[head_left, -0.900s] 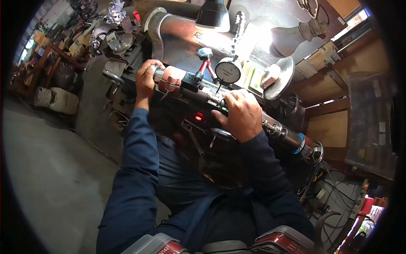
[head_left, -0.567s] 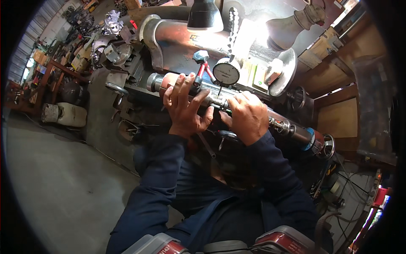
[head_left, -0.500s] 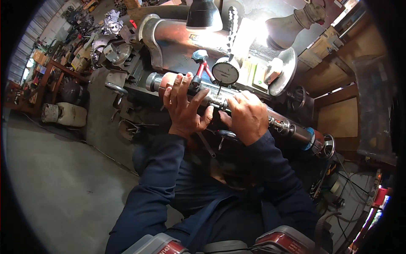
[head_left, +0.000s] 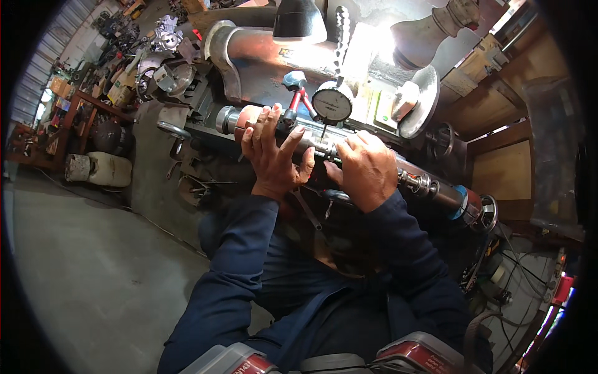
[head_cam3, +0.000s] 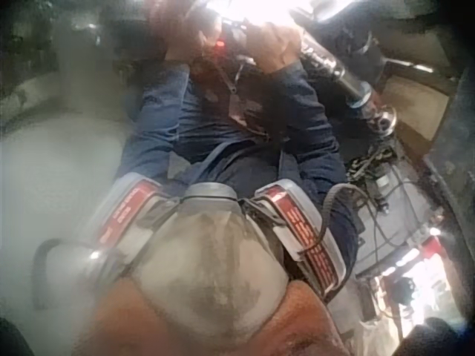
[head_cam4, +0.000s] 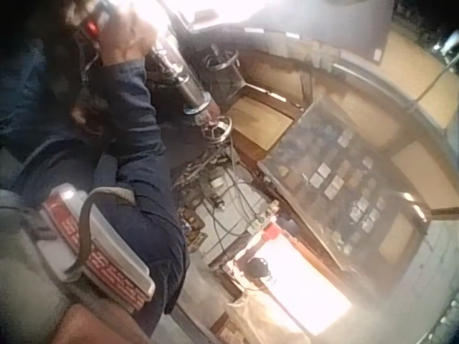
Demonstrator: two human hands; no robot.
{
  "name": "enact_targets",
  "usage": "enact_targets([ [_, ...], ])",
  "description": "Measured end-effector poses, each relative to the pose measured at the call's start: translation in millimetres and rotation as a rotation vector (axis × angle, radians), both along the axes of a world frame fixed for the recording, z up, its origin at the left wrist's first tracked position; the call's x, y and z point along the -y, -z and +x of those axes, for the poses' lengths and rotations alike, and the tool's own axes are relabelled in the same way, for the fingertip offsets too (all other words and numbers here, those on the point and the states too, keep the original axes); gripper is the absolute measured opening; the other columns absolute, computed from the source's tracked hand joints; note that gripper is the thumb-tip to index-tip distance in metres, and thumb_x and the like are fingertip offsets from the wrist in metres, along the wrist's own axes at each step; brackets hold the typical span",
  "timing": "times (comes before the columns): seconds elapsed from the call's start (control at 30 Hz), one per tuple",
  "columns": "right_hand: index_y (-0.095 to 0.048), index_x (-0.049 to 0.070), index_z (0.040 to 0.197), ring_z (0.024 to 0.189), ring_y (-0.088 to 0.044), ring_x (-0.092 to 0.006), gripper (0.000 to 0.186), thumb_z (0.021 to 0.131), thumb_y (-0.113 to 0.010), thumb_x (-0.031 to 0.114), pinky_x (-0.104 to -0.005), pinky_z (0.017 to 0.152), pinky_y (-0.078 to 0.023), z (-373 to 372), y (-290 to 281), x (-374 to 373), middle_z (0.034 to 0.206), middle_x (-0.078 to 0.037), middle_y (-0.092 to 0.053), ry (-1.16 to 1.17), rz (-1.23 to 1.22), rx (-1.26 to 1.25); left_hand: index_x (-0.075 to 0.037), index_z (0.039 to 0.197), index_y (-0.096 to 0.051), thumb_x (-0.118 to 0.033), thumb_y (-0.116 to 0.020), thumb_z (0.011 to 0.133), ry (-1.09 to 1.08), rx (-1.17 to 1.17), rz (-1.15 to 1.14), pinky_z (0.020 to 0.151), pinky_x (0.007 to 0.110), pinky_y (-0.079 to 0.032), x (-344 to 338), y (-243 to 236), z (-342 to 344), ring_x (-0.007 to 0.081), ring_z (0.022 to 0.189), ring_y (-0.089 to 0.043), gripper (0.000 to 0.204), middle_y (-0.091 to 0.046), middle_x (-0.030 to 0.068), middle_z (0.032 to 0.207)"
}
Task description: The person uses a large industrial sharpening machine to sharpen a metal component, checking the alignment with a dial indicator and adjusting the component by hand and with a blue tool before bringing the grinding wheel into contact.
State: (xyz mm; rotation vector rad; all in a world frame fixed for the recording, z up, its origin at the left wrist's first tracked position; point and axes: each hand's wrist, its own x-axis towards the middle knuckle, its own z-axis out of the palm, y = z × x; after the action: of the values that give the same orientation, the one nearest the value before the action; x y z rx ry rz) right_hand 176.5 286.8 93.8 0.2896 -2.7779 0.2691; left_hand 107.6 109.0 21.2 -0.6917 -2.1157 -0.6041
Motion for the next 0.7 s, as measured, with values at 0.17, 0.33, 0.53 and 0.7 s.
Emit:
enact_targets([
  [0.17, -0.065, 0.006, 0.082, 0.086, -0.061, -0.0251, 0.029, 0.07, -0.077, 0.03, -0.037, 0.075, -0.05, 0.4, -1.7, 2.7, 0.082, -0.008, -0.062, 0.016, -0.043, 0.028, -0.017, 0.122, -0.055, -0.04, -0.061, 0.081, 0.066, -0.111, 0.132, 0.109, 0.047, -0.02, 0.9, 0.2, -5.7, 0.0335, 0.132, -0.041, 0.048, -0.046, 0.0211, 0.14],
  [0.33, -0.063, 0.007, 0.081, 0.085, -0.061, -0.0254, 0.029, 0.069, -0.077, 0.03, -0.0373, 0.075, -0.05, -0.4, 1.6, -1.1, 0.082, -0.008, -0.062, 0.018, -0.03, 0.007, 0.002, 0.118, -0.054, -0.026, -0.046, 0.095, -0.093, 0.119, 0.487, 0.098, 0.039, -0.037, 45.7, -37.5, -28.1, 0.0312, 0.121, -0.051, 0.037, -0.052, 0.0186, 0.133],
  [0.53, -0.064, 0.006, 0.086, 0.088, -0.061, -0.0257, 0.032, 0.069, -0.078, 0.03, -0.0382, 0.077, -0.05, 1.9, -2.9, 1.1, 0.086, -0.009, -0.062, 0.025, -0.028, 0.036, 0.005, 0.097, -0.064, -0.023, -0.038, 0.096, 0.31, 0.709, 0.302, 0.083, 0.038, -0.047, 107.6, -2.5, -105.1, 0.03, 0.093, -0.063, 0.038, -0.068, 0.0132, 0.101],
  [0.7, -0.063, 0.005, 0.111, 0.103, -0.059, -0.0298, 0.046, 0.074, -0.076, 0.028, -0.0414, 0.085, -0.047, 27.0, -16.0, -13.5, 0.105, -0.012, -0.063, 0.006, -0.147, -0.082, 0.003, 0.09, -0.064, -0.027, -0.042, 0.098, 0.34, 1.148, 0.425, 0.078, 0.035, -0.048, 101.3, -3.5, -124.3, 0.0257, 0.085, -0.064, 0.038, -0.069, 0.0116, 0.089],
])
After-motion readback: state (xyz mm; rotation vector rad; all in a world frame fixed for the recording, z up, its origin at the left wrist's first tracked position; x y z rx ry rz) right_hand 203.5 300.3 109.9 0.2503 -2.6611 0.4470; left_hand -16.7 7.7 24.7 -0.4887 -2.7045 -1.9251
